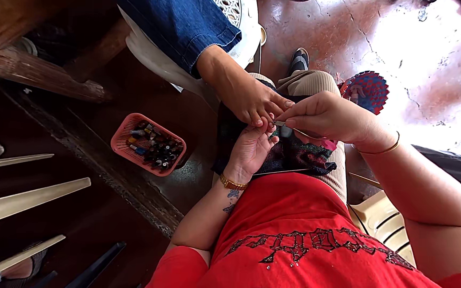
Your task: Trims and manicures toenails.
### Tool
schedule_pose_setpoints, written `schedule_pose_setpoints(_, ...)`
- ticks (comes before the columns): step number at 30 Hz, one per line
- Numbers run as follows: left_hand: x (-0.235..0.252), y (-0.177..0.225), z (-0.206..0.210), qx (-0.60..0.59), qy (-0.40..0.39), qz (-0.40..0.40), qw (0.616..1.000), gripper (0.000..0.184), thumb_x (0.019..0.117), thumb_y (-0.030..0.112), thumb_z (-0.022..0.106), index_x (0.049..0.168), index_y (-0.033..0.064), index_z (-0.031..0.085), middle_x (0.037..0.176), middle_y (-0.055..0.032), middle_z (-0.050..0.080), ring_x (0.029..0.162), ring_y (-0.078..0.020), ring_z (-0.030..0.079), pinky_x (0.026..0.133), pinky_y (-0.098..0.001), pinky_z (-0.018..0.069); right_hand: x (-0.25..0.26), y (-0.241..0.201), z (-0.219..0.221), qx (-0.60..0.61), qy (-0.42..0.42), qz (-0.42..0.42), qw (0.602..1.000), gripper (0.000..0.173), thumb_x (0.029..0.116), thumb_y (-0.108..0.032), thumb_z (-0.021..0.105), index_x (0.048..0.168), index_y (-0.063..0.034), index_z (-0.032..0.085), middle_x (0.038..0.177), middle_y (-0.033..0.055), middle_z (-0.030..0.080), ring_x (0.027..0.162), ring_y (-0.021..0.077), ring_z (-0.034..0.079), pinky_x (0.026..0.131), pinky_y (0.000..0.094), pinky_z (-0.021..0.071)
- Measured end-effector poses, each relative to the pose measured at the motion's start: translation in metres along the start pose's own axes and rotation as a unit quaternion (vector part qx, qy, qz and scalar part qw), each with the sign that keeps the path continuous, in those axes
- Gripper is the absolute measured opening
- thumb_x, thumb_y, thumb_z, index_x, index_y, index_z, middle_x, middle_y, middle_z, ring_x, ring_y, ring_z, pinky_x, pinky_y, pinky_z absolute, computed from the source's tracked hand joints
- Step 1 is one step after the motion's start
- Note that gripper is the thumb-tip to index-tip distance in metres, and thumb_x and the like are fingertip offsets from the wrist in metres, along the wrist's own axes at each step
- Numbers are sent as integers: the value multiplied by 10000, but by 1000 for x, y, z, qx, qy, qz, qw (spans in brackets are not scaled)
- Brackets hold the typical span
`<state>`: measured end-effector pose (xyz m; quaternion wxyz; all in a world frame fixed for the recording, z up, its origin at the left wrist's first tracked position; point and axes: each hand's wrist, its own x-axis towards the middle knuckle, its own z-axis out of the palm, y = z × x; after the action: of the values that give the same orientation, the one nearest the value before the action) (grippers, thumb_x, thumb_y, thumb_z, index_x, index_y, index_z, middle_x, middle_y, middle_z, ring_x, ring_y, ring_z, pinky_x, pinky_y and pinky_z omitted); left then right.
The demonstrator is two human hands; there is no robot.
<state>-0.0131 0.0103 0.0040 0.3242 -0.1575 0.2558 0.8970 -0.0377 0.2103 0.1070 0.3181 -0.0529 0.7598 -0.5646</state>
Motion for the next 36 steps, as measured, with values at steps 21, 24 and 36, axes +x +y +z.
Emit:
schedule_pose_setpoints(21, -1, -1, 1, 5, -8, 7, 1000, 157, 1030, 178, 575, 939, 196, 702, 934, 22, 672, 897, -100, 656, 810, -293, 560, 2, -3, -3, -45, -7, -9, 999, 218, 1052, -103, 575, 1141, -13, 752, 595, -14, 613, 430, 8, 498, 393, 154, 411)
schedule_pose_setpoints(24, 0, -1, 0, 8, -9, 6, 1000, 166, 1038, 189, 565, 936, 199, 695, 932, 18, 671, 893, -98, 656, 803, -289, 561, 3, -4, -2, -46, -3, -12, 999, 213, 1048, -102, 582, 1127, -8, 756, 630, 2, 666, 446, 20, 546, 401, 161, 446)
schedule_pose_setpoints(36, 0, -1, 0, 13, -11, 9, 1000, 152, 1033, 203, 573, 958, 212, 705, 966, 25, 688, 901, -89, 663, 786, -275, 563, 8, -12, -7, -88, -25, -2, 996, 195, 1047, -111, 588, 1088, -25, 759, 635, -6, 661, 459, 23, 549, 410, 167, 446)
